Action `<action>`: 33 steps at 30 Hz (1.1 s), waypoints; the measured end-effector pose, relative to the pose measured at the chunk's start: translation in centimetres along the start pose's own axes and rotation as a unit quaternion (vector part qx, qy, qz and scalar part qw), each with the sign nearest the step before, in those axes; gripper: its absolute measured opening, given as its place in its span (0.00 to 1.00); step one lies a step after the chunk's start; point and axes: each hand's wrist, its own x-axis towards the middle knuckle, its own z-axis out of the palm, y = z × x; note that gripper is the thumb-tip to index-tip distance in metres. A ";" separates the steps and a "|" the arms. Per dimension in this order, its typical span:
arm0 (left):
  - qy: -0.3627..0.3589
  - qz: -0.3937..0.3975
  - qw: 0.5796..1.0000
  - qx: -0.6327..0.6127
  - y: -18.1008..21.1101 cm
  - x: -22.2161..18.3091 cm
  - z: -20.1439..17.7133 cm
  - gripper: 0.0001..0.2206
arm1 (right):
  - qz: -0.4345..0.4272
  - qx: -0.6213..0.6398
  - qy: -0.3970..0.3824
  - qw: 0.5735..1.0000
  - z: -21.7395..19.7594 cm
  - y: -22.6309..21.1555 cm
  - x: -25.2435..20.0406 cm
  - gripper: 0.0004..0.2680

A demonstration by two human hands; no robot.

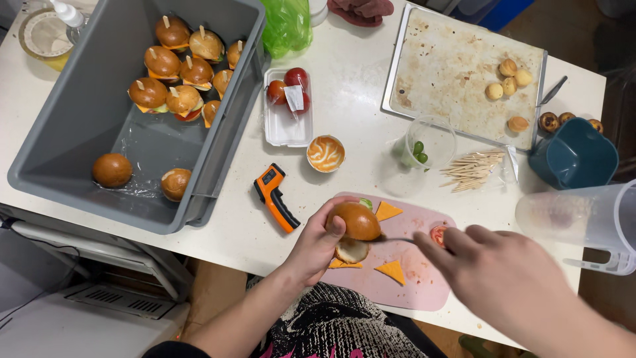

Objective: The person assembles mini burgers by hand and using a spoon; they apply sauce to buns, add slices of cucumber, tomato, and cheese, and place the finished burgers into a large plastic bin.

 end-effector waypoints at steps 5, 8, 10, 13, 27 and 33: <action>0.012 -0.016 1.000 -0.019 0.3 0.7 -1.0 0.39 | -0.049 0.026 -0.050 0.997 -0.7 -0.8 2.2 0.25; 0.019 -0.003 1.000 0.010 -0.5 1.0 -2.0 0.40 | -0.052 0.032 -0.065 0.996 -1.9 0.4 2.9 0.22; 0.021 0.005 1.000 0.011 -1.0 1.6 -3.0 0.41 | -0.051 0.036 -0.051 0.997 -2.3 1.7 3.8 0.21; 0.096 -0.047 0.994 0.038 -0.6 2.6 -5.3 0.43 | 0.011 0.072 -0.110 0.991 -1.6 4.4 5.7 0.17; 0.212 0.073 0.973 -0.060 2.2 2.9 -12.0 0.36 | 0.167 0.225 0.058 0.958 16.0 0.2 24.1 0.08; 0.218 0.063 0.972 -0.065 2.1 2.9 -12.4 0.37 | 0.175 0.387 0.063 0.903 17.8 -0.5 24.3 0.08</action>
